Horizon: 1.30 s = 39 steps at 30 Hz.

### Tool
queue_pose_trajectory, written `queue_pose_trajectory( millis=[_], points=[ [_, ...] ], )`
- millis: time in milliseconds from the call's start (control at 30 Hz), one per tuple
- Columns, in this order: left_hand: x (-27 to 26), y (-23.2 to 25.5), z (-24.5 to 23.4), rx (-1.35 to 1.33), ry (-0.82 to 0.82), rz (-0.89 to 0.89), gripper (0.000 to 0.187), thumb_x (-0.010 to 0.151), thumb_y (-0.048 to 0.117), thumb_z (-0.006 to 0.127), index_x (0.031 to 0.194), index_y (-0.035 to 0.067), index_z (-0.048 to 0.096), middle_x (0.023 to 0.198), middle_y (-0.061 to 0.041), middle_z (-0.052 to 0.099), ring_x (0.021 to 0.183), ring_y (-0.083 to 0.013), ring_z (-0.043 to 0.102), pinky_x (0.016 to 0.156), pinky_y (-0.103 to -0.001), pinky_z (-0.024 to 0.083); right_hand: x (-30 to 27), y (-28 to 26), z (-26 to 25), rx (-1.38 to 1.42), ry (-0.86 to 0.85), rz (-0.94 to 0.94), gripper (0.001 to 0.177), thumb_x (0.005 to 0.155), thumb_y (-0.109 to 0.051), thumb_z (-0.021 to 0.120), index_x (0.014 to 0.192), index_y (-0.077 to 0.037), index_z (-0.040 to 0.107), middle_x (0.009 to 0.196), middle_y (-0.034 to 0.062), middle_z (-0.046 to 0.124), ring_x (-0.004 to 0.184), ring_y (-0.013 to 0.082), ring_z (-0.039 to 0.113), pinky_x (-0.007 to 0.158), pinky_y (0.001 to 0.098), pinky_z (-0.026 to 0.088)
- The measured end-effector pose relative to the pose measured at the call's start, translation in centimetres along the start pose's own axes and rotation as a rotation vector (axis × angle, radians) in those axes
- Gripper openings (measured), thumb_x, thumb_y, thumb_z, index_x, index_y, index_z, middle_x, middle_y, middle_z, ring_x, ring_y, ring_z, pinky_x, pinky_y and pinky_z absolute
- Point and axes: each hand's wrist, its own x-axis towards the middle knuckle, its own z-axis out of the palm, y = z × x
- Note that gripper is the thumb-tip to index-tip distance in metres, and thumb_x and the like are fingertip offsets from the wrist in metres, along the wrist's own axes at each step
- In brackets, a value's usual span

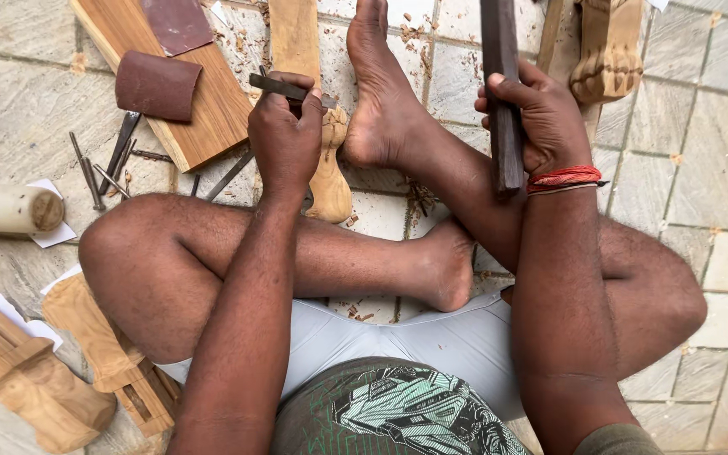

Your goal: The person sits on the floor and carves a wooden piece shaped like a foot using a chisel and a wooden mallet. They repeatedly strike the chisel to shape the wood, with wood shavings accumulating around the work area.

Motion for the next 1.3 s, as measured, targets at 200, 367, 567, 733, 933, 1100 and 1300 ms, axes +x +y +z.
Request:
queue_pose_trajectory(
  millis=[200, 367, 567, 733, 933, 1100, 1300],
  points=[
    [-0.2, -0.6, 0.6, 0.115, -0.052, 0.049, 0.008, 0.098, 0.008, 0.070, 0.104, 0.005, 0.065, 0.095, -0.008, 0.074, 0.084, -0.0199, 0.078, 0.074, -0.035, 0.062, -1.7, -1.5, 1.5, -0.048, -0.163, -0.142, 0.066, 0.096, -0.005, 0.076, 0.155, 0.005, 0.048, 0.106, 0.0101, 0.072, 0.090, 0.0157, 0.076, 0.071, 0.0269, 0.063],
    [-0.3, -0.9, 0.8, 0.095, -0.095, 0.073, 0.010, 0.099, 0.006, 0.068, 0.106, 0.005, 0.062, 0.098, -0.007, 0.072, 0.089, -0.0205, 0.078, 0.075, -0.035, 0.062, -4.1, -3.1, 3.8, -0.334, -0.095, -0.312, 0.083, 0.092, -0.006, 0.081, 0.160, 0.005, 0.033, 0.125, 0.0109, 0.071, 0.093, 0.0144, 0.075, 0.071, 0.0267, 0.063],
    [0.4, -1.7, 1.8, 0.231, -0.174, 0.182, 0.011, 0.102, 0.002, 0.061, 0.112, 0.005, 0.057, 0.100, -0.010, 0.071, 0.084, -0.0182, 0.079, 0.069, -0.028, 0.069, -7.7, -4.2, 5.7, -0.744, -0.116, -0.757, 0.081, 0.104, -0.007, 0.085, 0.166, -0.005, 0.033, 0.123, 0.0129, 0.068, 0.102, 0.0157, 0.070, 0.087, 0.0255, 0.063],
    [-0.4, -1.3, 3.3, 0.442, -0.202, 0.245, 0.019, 0.101, 0.002, 0.061, 0.117, 0.004, 0.051, 0.102, -0.015, 0.068, 0.077, -0.0221, 0.076, 0.061, -0.028, 0.067, -11.3, -2.4, 9.0, -1.058, 0.036, -1.068, 0.082, 0.111, -0.018, 0.081, 0.168, -0.026, 0.024, 0.112, 0.0068, 0.066, 0.097, 0.0158, 0.068, 0.083, 0.0265, 0.061],
    [-0.9, 0.0, 3.3, 0.590, -0.310, 0.263, 0.030, 0.101, 0.007, 0.065, 0.126, 0.001, 0.049, 0.097, -0.013, 0.064, 0.070, -0.0225, 0.072, 0.057, -0.033, 0.062, -13.3, 0.4, 11.0, -1.308, 0.163, -0.759, 0.078, 0.100, -0.027, 0.083, 0.162, -0.023, 0.037, 0.103, 0.0087, 0.070, 0.074, 0.0171, 0.066, 0.057, 0.0303, 0.055],
    [-1.0, 0.1, 3.7, 0.693, -0.275, 0.362, 0.020, 0.102, 0.002, 0.061, 0.119, -0.001, 0.050, 0.106, -0.015, 0.060, 0.072, -0.0211, 0.071, 0.056, -0.031, 0.064, -14.8, 1.0, 9.7, -1.011, 0.250, -0.999, 0.073, 0.110, -0.015, 0.075, 0.166, -0.024, 0.028, 0.121, 0.0133, 0.068, 0.103, 0.0221, 0.072, 0.084, 0.0329, 0.062],
    [-1.1, 0.8, 3.4, 0.673, -0.226, 0.414, 0.026, 0.096, 0.004, 0.065, 0.119, 0.005, 0.054, 0.102, -0.011, 0.060, 0.071, -0.0207, 0.070, 0.056, -0.033, 0.063, -13.7, 2.0, 9.3, -1.001, 0.093, -0.789, 0.076, 0.101, -0.015, 0.078, 0.164, -0.010, 0.035, 0.121, 0.0159, 0.070, 0.102, 0.0252, 0.071, 0.088, 0.0392, 0.060]
  ],
)
